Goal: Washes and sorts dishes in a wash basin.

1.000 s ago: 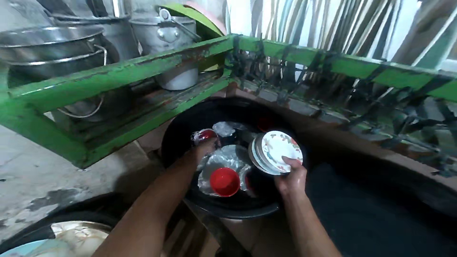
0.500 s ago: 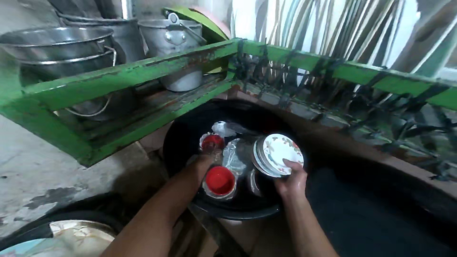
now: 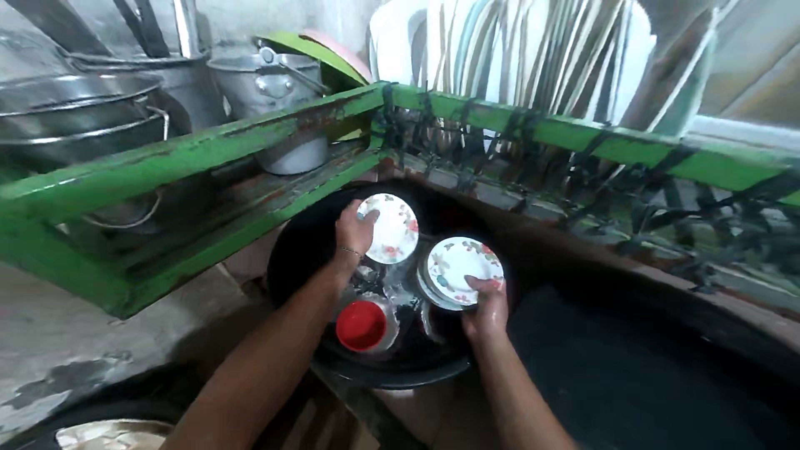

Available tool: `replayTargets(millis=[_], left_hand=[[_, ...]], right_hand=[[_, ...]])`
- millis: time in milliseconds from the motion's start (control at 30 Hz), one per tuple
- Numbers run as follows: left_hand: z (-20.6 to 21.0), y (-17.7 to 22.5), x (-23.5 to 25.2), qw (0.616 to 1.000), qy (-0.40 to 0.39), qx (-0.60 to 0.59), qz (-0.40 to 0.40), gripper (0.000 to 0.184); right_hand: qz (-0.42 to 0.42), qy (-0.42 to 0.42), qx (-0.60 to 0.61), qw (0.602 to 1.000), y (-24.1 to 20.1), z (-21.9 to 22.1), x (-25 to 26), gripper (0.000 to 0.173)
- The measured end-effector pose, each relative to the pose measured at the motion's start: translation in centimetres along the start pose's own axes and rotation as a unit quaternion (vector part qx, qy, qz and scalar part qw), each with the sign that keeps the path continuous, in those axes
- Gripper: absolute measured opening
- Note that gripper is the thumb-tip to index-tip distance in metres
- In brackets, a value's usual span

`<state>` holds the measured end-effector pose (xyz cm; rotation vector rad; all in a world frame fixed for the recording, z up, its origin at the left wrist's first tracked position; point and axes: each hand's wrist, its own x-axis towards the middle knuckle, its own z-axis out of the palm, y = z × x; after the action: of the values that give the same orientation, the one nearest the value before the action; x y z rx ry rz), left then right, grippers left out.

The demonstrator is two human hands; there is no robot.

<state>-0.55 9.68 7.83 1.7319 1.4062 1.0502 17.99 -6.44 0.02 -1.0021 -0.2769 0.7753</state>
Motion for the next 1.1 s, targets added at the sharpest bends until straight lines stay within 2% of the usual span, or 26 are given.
replayTargets(millis=[133,200,300,433,500,533,600,667,700,767,867,967,1100], left_hand=[[5.3,1.4,-4.0,0.974,-0.097,-0.174,-0.108,0.043],[7.5,1.9,-6.0,0.959,-0.153,-0.2,-0.132,0.045],[9.3,2.2,-7.9,0.955,-0.191,-0.188,-0.123,0.051],[11.1,3.1,-9.7,0.96,-0.158,-0.213,-0.088,0.048],[12.0,3.3,-11.3,0.953,-0.159,-0.246,-0.079,0.054],[12.3,3.2,-12.2,0.942,-0.172,-0.276,-0.085,0.059],[12.7,3.4,-13.0,0.894,-0.209,-0.38,-0.112,0.064],[13.3,4.2,-13.0,0.85,-0.227,-0.456,-0.137,0.072],[13.6,4.2,-12.9,0.84,-0.237,-0.469,-0.135,0.072],[14.3,4.0,-13.1,0.848,-0.246,-0.455,-0.117,0.064],[15.5,3.3,-14.0,0.862,-0.256,-0.429,-0.085,0.06],[16.0,3.4,-14.4,0.861,-0.251,-0.437,-0.067,0.057],[16.2,2.8,-14.9,0.852,-0.254,-0.447,-0.097,0.055]], right_hand=[[0.007,-0.042,0.018,0.999,-0.2,-0.2,-0.1,0.058],[-0.004,-0.078,-0.003,0.997,-0.6,-0.7,0.1,0.053],[-0.046,-0.11,-0.102,0.988,-2.7,-1.5,-0.3,0.053],[-0.079,-0.139,-0.258,0.953,-7.2,-2.6,-1.3,0.069],[-0.086,-0.125,-0.318,0.936,-8.9,-3.2,-2.1,0.085],[-0.102,-0.119,-0.346,0.925,-9.5,-3.7,-2.4,0.095],[-0.16,-0.125,-0.397,0.895,-10.1,-5.5,-2.5,0.109],[-0.24,-0.15,-0.433,0.856,-9.9,-8.0,-2.4,0.108],[-0.272,-0.166,-0.44,0.84,-9.7,-9.3,-2.3,0.105],[-0.298,-0.187,-0.442,0.825,-9.2,-11.3,-2.0,0.102],[-0.289,-0.159,-0.445,0.832,-8.3,-12.8,-2.1,0.114],[-0.331,-0.148,-0.441,0.821,-8.4,-13.2,-2.1,0.114],[-0.291,-0.162,-0.451,0.828,-8.3,-13.8,-2.4,0.117]])
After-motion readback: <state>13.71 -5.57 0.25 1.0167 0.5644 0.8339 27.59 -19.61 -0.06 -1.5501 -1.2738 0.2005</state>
